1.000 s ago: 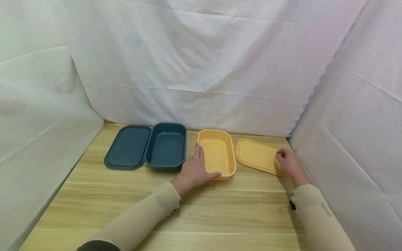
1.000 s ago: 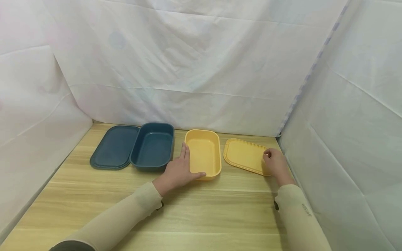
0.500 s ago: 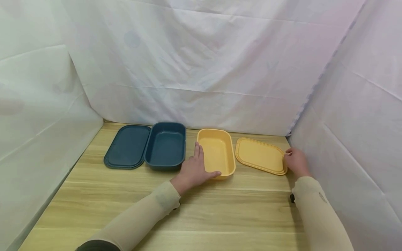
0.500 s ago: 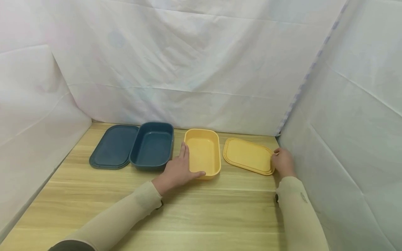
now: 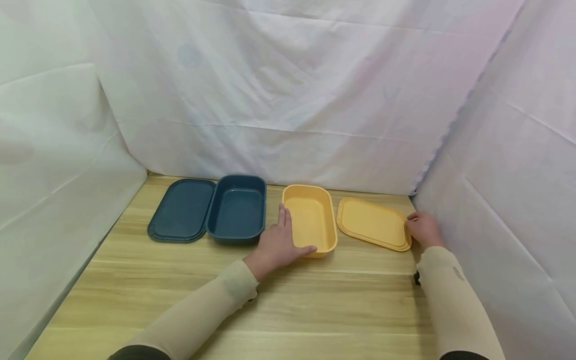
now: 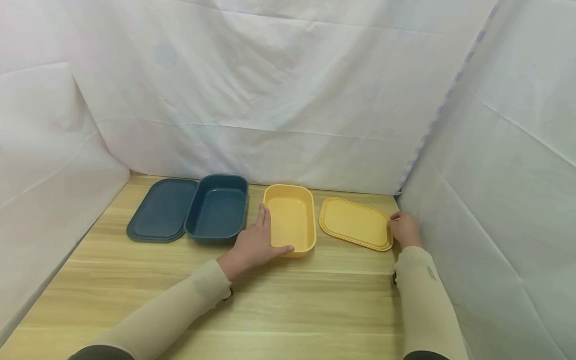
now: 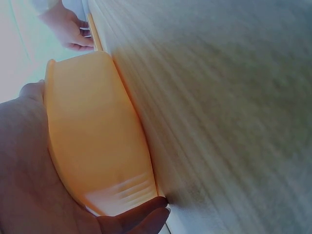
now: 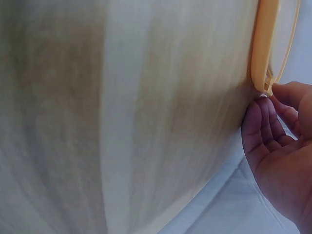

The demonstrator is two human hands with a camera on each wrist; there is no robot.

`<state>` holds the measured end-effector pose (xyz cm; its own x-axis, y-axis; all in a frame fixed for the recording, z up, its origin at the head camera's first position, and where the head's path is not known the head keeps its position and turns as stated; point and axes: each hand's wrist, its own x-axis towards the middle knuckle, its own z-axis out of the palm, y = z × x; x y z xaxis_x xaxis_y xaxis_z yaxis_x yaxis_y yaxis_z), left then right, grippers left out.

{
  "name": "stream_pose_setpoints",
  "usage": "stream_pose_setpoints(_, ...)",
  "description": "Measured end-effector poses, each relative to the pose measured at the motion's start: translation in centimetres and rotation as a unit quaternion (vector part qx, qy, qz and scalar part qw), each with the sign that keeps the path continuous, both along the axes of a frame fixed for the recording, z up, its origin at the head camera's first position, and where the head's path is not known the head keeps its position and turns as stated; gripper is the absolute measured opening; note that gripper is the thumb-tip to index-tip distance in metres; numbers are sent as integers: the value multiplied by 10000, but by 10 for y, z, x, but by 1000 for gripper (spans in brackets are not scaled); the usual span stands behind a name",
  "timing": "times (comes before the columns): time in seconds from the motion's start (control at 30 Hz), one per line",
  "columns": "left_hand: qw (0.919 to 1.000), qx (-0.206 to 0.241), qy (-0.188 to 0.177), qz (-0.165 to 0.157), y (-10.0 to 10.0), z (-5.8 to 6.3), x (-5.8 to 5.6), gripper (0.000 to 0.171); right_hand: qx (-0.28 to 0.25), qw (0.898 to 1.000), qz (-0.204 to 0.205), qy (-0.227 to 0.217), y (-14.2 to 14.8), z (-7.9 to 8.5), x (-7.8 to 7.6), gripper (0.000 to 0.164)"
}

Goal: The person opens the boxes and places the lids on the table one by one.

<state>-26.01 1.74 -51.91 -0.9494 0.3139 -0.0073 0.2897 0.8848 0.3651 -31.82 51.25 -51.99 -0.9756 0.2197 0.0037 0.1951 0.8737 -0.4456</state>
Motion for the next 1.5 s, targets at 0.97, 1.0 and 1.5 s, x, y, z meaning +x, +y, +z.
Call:
stream_pose_setpoints(0.97, 9999, -34, 130, 3, 1, 2, -1, 146, -1806, 9809, -419, -589, 10, 1, -3, 44)
stream_pose_setpoints(1.0, 9999, -51, 130, 3, 1, 1, -1, 146, -1995, 9771, -414, -614, 11, 0, -3, 46)
stream_pose_setpoints(1.5, 9999, -47, 152, 32, 2, 2, 0, 145, -4196, 9034, -192, -860, 1, 18, 23, 67)
